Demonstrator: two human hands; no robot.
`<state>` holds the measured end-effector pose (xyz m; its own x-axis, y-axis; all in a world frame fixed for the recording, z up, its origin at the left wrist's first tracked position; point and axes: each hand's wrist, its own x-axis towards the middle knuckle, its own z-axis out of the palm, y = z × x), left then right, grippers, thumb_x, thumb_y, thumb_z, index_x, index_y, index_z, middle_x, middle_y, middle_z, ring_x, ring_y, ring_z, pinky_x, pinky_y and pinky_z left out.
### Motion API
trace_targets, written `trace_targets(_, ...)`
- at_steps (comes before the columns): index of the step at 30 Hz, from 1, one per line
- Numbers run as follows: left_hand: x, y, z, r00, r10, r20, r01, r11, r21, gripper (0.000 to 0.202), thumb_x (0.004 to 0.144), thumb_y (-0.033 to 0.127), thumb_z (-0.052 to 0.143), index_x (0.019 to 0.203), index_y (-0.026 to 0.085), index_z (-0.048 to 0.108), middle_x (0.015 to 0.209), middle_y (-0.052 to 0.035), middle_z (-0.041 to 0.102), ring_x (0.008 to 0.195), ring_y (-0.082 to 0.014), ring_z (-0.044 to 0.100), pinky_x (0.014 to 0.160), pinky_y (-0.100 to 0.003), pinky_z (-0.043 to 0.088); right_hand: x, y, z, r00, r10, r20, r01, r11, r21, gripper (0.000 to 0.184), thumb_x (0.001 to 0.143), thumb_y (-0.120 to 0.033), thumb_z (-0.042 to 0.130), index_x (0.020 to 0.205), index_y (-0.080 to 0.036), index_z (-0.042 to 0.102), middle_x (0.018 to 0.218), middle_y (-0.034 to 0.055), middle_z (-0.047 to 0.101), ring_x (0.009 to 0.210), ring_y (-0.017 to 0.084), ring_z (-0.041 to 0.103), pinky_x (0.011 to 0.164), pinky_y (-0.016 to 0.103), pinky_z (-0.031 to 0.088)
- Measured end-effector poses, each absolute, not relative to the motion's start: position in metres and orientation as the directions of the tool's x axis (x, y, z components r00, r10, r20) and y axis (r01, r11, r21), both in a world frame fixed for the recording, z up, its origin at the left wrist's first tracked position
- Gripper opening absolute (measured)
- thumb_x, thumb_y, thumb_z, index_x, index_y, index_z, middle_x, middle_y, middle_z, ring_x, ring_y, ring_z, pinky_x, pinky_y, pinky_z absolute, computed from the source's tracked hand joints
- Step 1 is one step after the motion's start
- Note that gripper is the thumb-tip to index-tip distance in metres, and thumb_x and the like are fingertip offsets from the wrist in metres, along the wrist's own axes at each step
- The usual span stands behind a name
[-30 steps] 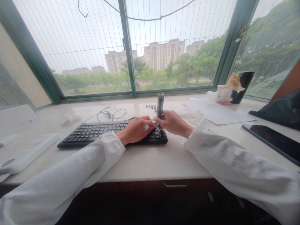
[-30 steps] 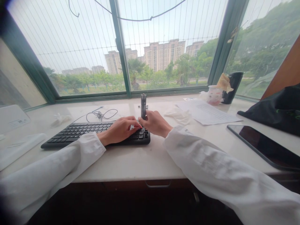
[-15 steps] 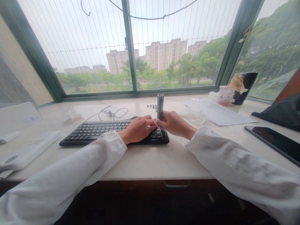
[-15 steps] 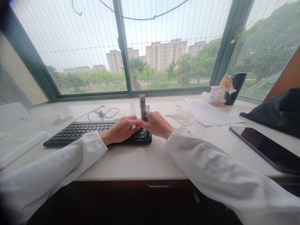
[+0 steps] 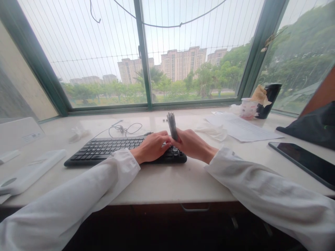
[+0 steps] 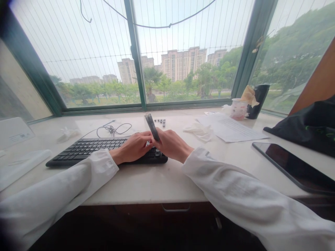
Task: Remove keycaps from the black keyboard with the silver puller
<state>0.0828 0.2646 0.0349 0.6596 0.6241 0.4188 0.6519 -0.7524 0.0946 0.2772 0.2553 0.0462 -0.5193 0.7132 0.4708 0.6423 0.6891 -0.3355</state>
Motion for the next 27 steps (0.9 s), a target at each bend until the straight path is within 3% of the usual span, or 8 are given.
trace_targets(8,0.085,0.265,0.034,0.614,0.678,0.405,0.704,-0.702,0.108,0.022,0.095,0.028,0.048,0.098,0.025,0.070,0.101,-0.0011,0.065,0.088,-0.0189,0.063,0.081,-0.032,0.047,0.281,0.268,0.044,-0.374,0.847,0.378,0.665,0.529,-0.527,0.024,0.089,-0.035,0.046,0.071,-0.021,0.047,0.063,-0.0020,0.059,0.058,0.013,0.050,0.057,0.025,0.032)
trace_targets(15,0.085,0.266,0.032,0.609,0.679,0.410,0.704,-0.701,0.115,0.022,0.093,0.028,0.048,0.098,0.027,0.070,0.101,0.0005,0.065,0.086,-0.0185,0.063,0.082,-0.033,0.047,0.283,0.281,0.039,-0.333,0.907,0.259,0.636,0.418,-0.649,0.036,0.089,-0.036,0.046,0.059,-0.018,0.053,0.060,-0.0001,0.061,0.063,0.014,0.056,0.069,0.027,0.039)
trace_targets(20,0.084,0.266,0.031,0.603,0.680,0.418,0.705,-0.699,0.120,0.021,0.093,0.028,0.049,0.098,0.027,0.070,0.102,0.0007,0.066,0.087,-0.0184,0.064,0.083,-0.033,0.046,0.282,0.277,0.037,-0.364,0.868,0.337,0.610,0.496,-0.618,0.028,0.091,-0.038,0.045,0.071,-0.019,0.051,0.065,-0.0015,0.060,0.064,0.014,0.054,0.064,0.027,0.038)
trace_targets(27,0.084,0.265,0.033,0.617,0.672,0.410,0.692,-0.711,0.123,0.025,0.096,0.030,0.047,0.104,0.029,0.071,0.100,0.0001,0.066,0.086,-0.0171,0.062,0.080,-0.030,0.045,0.281,0.271,0.034,-0.472,0.742,0.475,0.607,0.665,-0.435,0.027,0.094,-0.043,0.042,0.078,-0.022,0.045,0.067,-0.0024,0.055,0.060,0.014,0.049,0.058,0.026,0.033)
